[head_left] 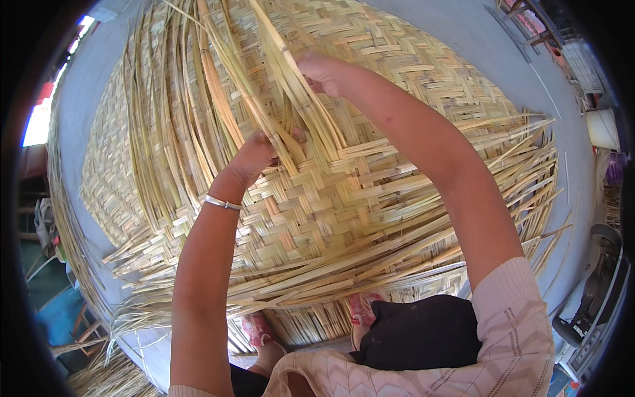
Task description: The person weaves a large flat mat using dried palm leaves. They interlace leaf strips by hand, periodically adjusting the mat and pulling new strips into the weave.
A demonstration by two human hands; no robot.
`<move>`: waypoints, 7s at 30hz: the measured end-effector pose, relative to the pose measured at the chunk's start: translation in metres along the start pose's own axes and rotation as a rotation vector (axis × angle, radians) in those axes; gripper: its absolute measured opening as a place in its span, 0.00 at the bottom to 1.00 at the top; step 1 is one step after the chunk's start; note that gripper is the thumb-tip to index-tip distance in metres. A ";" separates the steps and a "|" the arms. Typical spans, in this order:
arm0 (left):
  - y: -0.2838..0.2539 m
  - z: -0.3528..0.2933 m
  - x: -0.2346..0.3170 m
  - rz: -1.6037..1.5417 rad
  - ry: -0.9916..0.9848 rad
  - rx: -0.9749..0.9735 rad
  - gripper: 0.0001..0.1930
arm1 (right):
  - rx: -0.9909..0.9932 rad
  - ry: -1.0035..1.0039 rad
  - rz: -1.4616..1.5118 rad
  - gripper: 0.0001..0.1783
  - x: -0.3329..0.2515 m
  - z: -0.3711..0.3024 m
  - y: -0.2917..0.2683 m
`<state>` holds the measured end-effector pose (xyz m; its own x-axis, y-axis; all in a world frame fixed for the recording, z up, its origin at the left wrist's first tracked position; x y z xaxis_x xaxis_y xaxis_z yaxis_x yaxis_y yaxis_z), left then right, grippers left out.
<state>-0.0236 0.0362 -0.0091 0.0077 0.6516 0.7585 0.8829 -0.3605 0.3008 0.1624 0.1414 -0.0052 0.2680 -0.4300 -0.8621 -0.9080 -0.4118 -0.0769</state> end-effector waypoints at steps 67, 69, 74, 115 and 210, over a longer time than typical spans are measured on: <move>0.028 -0.023 -0.083 1.043 0.100 1.004 0.28 | 0.254 0.254 -0.087 0.16 0.107 -0.155 -0.024; 0.028 -0.021 -0.081 0.981 0.067 0.992 0.29 | 0.299 0.164 -0.122 0.18 0.100 -0.126 -0.027; 0.029 -0.021 -0.078 0.948 0.064 0.997 0.27 | 0.279 -0.016 0.030 0.17 0.079 -0.040 -0.027; -0.008 0.022 -0.028 0.245 0.144 0.539 0.13 | 0.122 0.021 -0.469 0.19 0.038 0.016 0.060; -0.129 -0.368 -0.110 1.497 -0.226 -0.100 0.23 | -0.027 -0.656 -1.235 0.11 0.151 -0.293 0.172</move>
<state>-0.3112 -0.2339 0.0813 0.9196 -0.2627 0.2922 -0.0378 -0.7994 -0.5996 0.1413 -0.2299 -0.0015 0.6755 0.6642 -0.3203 -0.1903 -0.2626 -0.9459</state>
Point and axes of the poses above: each hand's wrist, its own z-axis towards the middle knuckle, its own y-axis out of the palm, x = y × z, the point moved 1 cm from there along z, towards the middle knuckle, and after that the axes turned 12 degrees about -z, right-handed, at the moved point
